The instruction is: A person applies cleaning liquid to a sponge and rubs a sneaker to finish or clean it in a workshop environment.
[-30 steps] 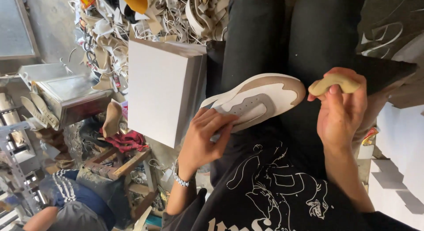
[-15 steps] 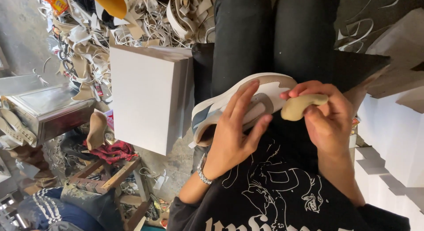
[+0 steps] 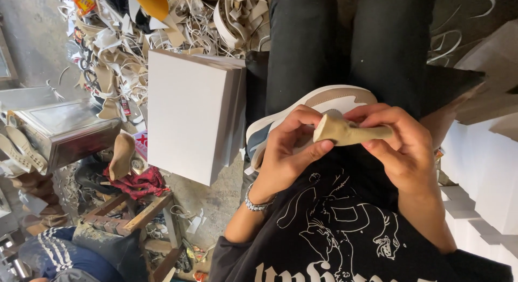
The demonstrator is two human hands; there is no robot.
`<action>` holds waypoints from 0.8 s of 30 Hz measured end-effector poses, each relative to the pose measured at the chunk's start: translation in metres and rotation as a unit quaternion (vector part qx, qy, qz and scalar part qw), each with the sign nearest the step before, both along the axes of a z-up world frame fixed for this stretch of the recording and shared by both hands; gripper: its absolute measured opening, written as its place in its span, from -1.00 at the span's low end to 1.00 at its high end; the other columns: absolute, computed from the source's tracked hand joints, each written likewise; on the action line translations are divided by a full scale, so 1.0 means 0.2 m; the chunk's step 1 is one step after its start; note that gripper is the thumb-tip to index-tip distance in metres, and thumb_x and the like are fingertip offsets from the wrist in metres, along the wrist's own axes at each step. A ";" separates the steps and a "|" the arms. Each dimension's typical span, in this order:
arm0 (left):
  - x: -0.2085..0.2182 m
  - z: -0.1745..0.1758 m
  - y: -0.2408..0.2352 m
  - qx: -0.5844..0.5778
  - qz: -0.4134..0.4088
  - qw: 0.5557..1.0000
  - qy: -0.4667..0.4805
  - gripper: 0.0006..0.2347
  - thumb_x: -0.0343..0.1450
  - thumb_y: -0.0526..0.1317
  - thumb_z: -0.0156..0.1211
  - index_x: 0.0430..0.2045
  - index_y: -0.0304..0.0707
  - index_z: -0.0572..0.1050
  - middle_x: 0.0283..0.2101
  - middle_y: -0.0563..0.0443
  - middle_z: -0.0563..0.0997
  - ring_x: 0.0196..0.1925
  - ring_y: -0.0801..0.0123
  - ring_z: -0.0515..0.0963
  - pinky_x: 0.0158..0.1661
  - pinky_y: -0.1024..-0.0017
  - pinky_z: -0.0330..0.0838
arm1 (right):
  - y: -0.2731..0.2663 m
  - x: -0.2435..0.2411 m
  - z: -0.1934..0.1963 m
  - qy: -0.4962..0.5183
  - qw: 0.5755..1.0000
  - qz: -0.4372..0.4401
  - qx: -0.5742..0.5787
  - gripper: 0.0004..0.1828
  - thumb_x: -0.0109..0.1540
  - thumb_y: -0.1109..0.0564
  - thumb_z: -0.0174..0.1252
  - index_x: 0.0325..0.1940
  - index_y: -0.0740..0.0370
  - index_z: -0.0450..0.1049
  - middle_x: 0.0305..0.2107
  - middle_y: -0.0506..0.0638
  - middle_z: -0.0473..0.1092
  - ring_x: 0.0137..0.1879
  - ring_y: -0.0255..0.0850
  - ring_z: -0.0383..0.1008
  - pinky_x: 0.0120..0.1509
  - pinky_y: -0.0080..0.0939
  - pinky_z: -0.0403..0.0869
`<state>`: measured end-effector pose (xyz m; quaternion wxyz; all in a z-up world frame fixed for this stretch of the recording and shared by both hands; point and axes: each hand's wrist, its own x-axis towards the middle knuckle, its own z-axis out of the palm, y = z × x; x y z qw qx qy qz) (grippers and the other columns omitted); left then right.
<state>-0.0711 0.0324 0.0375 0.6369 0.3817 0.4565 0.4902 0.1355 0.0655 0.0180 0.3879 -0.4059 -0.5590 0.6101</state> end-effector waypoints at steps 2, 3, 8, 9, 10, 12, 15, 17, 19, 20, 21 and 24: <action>0.00 0.01 0.01 0.027 -0.008 1.000 -0.001 -0.82 0.49 -0.29 0.25 -0.07 -0.14 0.43 -0.06 0.06 0.43 -0.04 0.45 0.47 -0.01 0.53 0.42 | -0.02 0.01 -0.02 0.030 0.999 -0.016 -0.023 -0.84 0.31 0.22 0.07 -0.04 0.29 0.34 0.05 0.31 0.42 0.28 0.03 0.45 0.39 -0.02 0.49; 0.01 0.01 0.01 0.033 -0.009 0.999 0.010 -0.82 0.51 -0.29 0.23 -0.04 -0.14 0.43 -0.03 0.04 0.40 -0.01 0.44 0.44 -0.05 0.55 0.44 | -0.02 0.01 -0.01 0.009 1.000 -0.030 -0.006 -0.85 0.33 0.22 0.08 -0.02 0.29 0.35 0.07 0.32 0.41 0.26 0.02 0.46 0.39 -0.07 0.48; 0.03 0.04 0.02 0.040 -0.026 0.995 0.093 -0.78 0.44 -0.18 0.34 -0.09 -0.05 0.49 0.00 0.13 0.48 -0.01 0.52 0.49 -0.13 0.60 0.40 | 0.00 0.01 0.06 -0.058 0.996 -0.015 0.070 -0.85 0.29 0.38 0.13 -0.05 0.36 0.47 0.15 0.36 0.36 0.35 0.08 0.45 0.33 -0.13 0.56; 0.04 0.04 0.02 0.044 -0.004 0.994 0.100 -0.84 0.45 -0.21 0.32 -0.14 -0.11 0.52 -0.02 0.09 0.50 -0.01 0.46 0.53 -0.03 0.57 0.46 | 0.00 0.00 0.07 -0.035 0.998 0.001 0.049 -0.79 0.25 0.39 0.17 -0.02 0.37 0.47 0.19 0.33 0.33 0.27 -0.01 0.47 0.33 -0.20 0.55; 0.06 0.04 0.02 0.048 0.019 0.993 0.107 -0.89 0.46 -0.25 0.30 -0.20 -0.16 0.55 -0.04 0.05 0.52 0.00 0.41 0.58 0.06 0.54 0.52 | 0.00 -0.01 0.08 -0.011 0.999 0.018 0.027 -0.72 0.22 0.40 0.21 0.01 0.39 0.47 0.24 0.30 0.30 0.20 -0.10 0.50 0.34 -0.26 0.55; 0.07 0.03 0.02 0.054 0.041 0.993 0.101 -0.90 0.46 -0.25 0.29 -0.20 -0.15 0.55 -0.05 0.04 0.54 0.02 0.39 0.58 0.12 0.49 0.50 | 0.00 -0.01 0.08 -0.007 0.999 0.022 0.025 -0.71 0.20 0.36 0.23 0.01 0.44 0.47 0.23 0.31 0.30 0.23 -0.06 0.48 0.37 -0.21 0.55; 0.07 -0.01 0.00 0.053 0.094 0.991 0.084 -0.91 0.43 -0.27 0.34 -0.25 -0.12 0.58 -0.13 0.07 0.57 -0.04 0.41 0.57 0.09 0.49 0.47 | -0.01 -0.02 0.07 -0.044 0.998 0.014 0.035 -0.74 0.22 0.28 0.21 -0.02 0.47 0.51 0.19 0.29 0.36 0.17 -0.07 0.48 0.31 -0.22 0.50; 0.07 -0.03 -0.02 0.047 0.125 0.988 0.073 -0.90 0.38 -0.30 0.39 -0.29 -0.10 0.61 -0.20 0.11 0.58 -0.13 0.46 0.55 0.01 0.54 0.45 | -0.02 -0.02 0.04 -0.084 0.995 0.001 0.047 -0.77 0.26 0.24 0.18 -0.06 0.45 0.56 0.16 0.25 0.42 0.07 -0.14 0.49 0.21 -0.28 0.45; 0.07 -0.05 -0.03 0.044 0.162 0.985 0.049 -0.93 0.35 -0.29 0.41 -0.41 -0.09 0.61 -0.27 0.07 0.58 -0.08 0.25 0.69 0.05 0.42 0.57 | -0.04 -0.03 -0.01 -0.025 0.998 -0.039 0.046 -0.90 0.30 0.27 0.14 -0.21 0.41 0.48 0.02 0.29 0.47 0.16 0.00 0.53 0.28 -0.18 0.52; 0.07 -0.06 -0.03 0.044 0.161 0.985 0.051 -0.93 0.35 -0.29 0.41 -0.41 -0.09 0.61 -0.27 0.07 0.58 -0.08 0.25 0.69 0.05 0.42 0.57 | -0.06 -0.03 -0.04 -0.023 0.998 -0.040 0.045 -0.90 0.30 0.27 0.14 -0.21 0.41 0.48 0.02 0.29 0.47 0.16 0.00 0.53 0.28 -0.18 0.52; 0.07 -0.08 -0.04 0.028 0.169 0.983 0.068 -0.92 0.34 -0.26 0.42 -0.47 -0.08 0.59 -0.32 0.12 0.53 -0.18 0.39 0.57 -0.06 0.49 0.45 | -0.08 -0.04 -0.08 0.013 0.998 -0.066 -0.005 -0.90 0.31 0.26 0.15 -0.25 0.37 0.41 -0.04 0.26 0.44 0.14 -0.04 0.50 0.29 -0.16 0.50; 0.07 -0.14 -0.04 0.034 0.207 0.977 0.051 -0.88 0.29 -0.33 0.47 -0.54 -0.26 0.58 -0.40 0.05 0.49 -0.32 0.52 0.48 -0.23 0.57 0.36 | -0.09 -0.08 -0.16 0.071 0.990 -0.108 -0.061 -0.87 0.27 0.31 0.22 -0.24 0.41 0.38 -0.14 0.27 0.43 0.00 -0.15 0.47 0.17 -0.16 0.50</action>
